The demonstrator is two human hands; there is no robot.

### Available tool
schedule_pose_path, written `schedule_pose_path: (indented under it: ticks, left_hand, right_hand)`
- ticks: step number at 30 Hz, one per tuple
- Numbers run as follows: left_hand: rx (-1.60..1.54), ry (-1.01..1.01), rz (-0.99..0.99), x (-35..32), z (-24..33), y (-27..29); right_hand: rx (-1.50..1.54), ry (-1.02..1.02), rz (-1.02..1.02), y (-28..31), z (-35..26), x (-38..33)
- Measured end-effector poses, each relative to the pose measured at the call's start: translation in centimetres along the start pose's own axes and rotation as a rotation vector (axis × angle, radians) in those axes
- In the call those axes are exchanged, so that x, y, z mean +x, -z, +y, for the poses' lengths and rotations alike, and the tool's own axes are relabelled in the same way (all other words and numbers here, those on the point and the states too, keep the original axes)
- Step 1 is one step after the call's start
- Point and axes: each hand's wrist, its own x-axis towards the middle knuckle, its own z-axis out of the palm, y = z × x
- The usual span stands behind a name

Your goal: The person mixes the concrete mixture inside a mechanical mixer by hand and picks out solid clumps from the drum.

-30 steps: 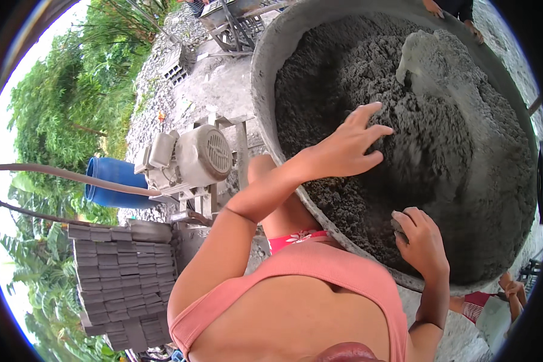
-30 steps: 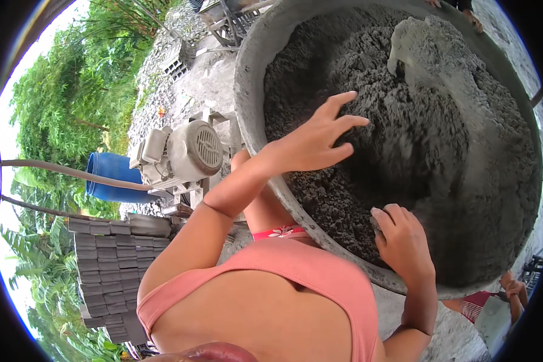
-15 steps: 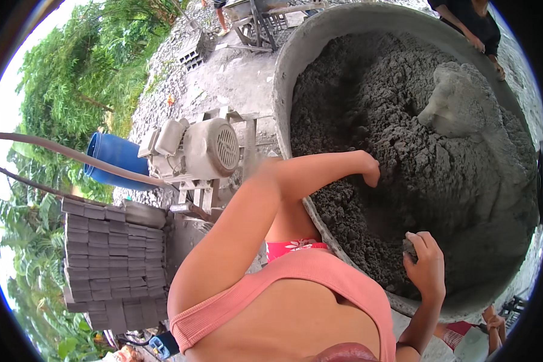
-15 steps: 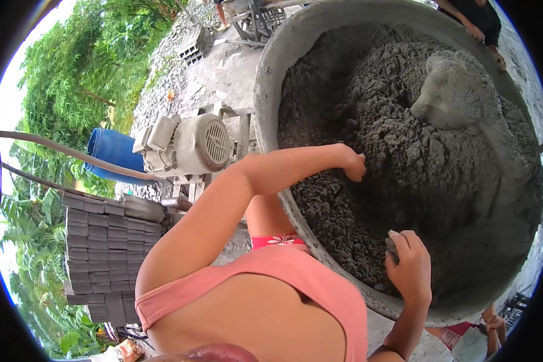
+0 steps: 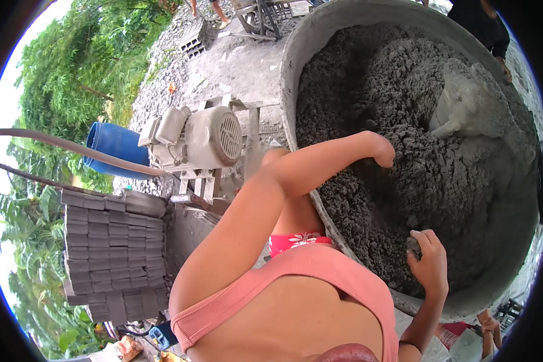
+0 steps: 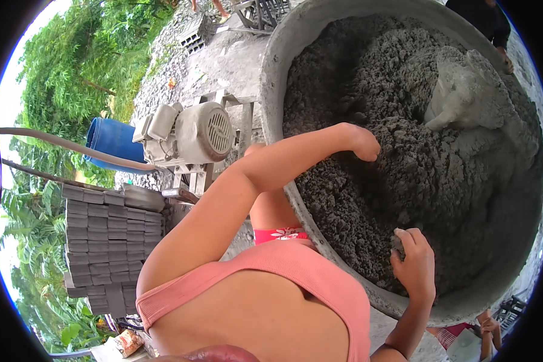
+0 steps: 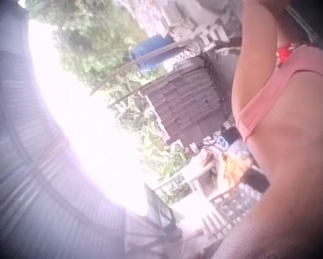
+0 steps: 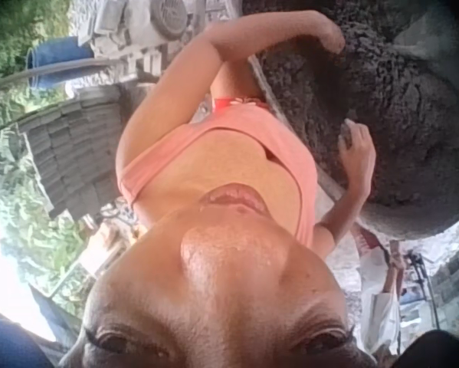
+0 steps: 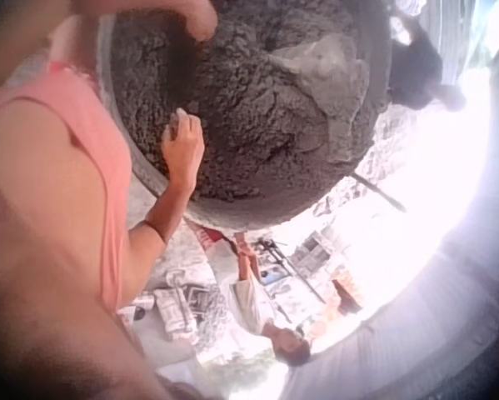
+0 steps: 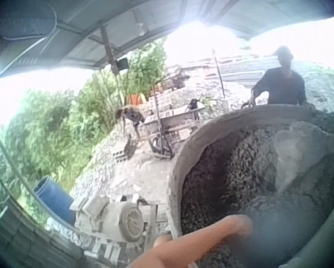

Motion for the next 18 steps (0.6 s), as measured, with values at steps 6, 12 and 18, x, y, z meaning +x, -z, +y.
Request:
schedule_pose_path:
  ticks: [6, 12, 18]
  left_hand:
    - [-0.035, -0.034, 0.086, -0.8, 0.2, -0.2]
    - [-0.03, -0.069, 0.076, -1.4, 0.7, 0.2]
    - [-0.049, -0.022, -0.006, -1.4, 0.7, 0.4]
  right_hand:
    - [0.005, -0.029, 0.004, 0.0, -0.3, -0.2]
    - [0.002, -0.04, 0.009, 0.2, -0.3, -0.3]
    - [-0.006, -0.047, 0.011, 0.1, -0.2, -0.3]
